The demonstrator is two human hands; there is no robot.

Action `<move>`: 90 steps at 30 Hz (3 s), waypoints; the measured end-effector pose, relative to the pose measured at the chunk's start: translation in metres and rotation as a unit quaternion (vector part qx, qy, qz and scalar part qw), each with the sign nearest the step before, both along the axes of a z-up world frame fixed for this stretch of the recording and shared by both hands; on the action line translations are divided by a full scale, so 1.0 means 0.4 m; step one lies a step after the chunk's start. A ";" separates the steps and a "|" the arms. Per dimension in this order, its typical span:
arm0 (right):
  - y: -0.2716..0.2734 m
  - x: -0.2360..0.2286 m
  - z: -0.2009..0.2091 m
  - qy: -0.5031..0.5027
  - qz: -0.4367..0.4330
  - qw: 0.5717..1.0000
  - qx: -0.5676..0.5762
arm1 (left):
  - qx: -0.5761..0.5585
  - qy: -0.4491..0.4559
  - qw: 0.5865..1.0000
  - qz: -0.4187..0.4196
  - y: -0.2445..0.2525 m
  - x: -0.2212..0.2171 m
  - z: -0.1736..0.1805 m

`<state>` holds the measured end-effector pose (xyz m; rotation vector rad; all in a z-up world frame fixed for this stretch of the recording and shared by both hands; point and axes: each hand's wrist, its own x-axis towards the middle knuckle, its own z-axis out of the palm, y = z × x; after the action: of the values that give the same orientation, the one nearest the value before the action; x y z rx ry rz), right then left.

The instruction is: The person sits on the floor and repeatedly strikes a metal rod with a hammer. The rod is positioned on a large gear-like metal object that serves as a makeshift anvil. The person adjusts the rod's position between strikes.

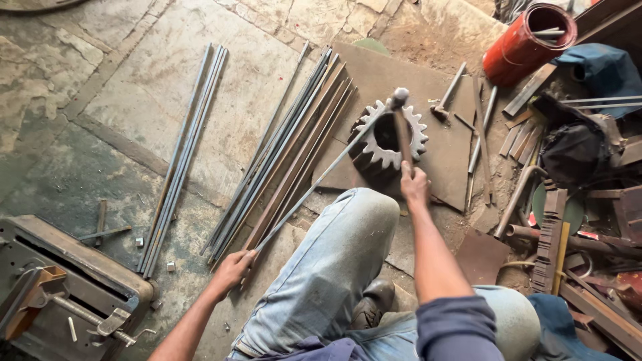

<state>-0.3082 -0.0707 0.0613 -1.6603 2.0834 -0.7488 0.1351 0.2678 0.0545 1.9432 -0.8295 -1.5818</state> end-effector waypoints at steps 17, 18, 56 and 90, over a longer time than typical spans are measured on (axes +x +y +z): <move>0.205 -0.023 0.013 -0.317 -0.130 0.911 0.231 | -0.050 -0.249 0.961 -0.109 -0.125 -0.062 -0.018; 0.208 -0.023 0.021 -0.316 -0.132 0.909 0.238 | -0.040 -0.182 0.977 -0.106 -0.150 -0.074 -0.029; -0.057 -0.052 0.675 -0.471 0.204 0.787 -0.343 | -0.212 -0.419 0.860 -0.198 -0.440 -0.096 0.032; 0.232 0.009 -0.016 -0.345 -0.125 0.892 0.264 | -0.236 0.224 0.944 -0.055 -0.801 -0.287 0.668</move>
<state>-0.3044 0.0223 0.0549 -0.6938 1.7561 -0.6375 0.0202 -0.0528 0.3216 1.1629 -1.0142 -1.6137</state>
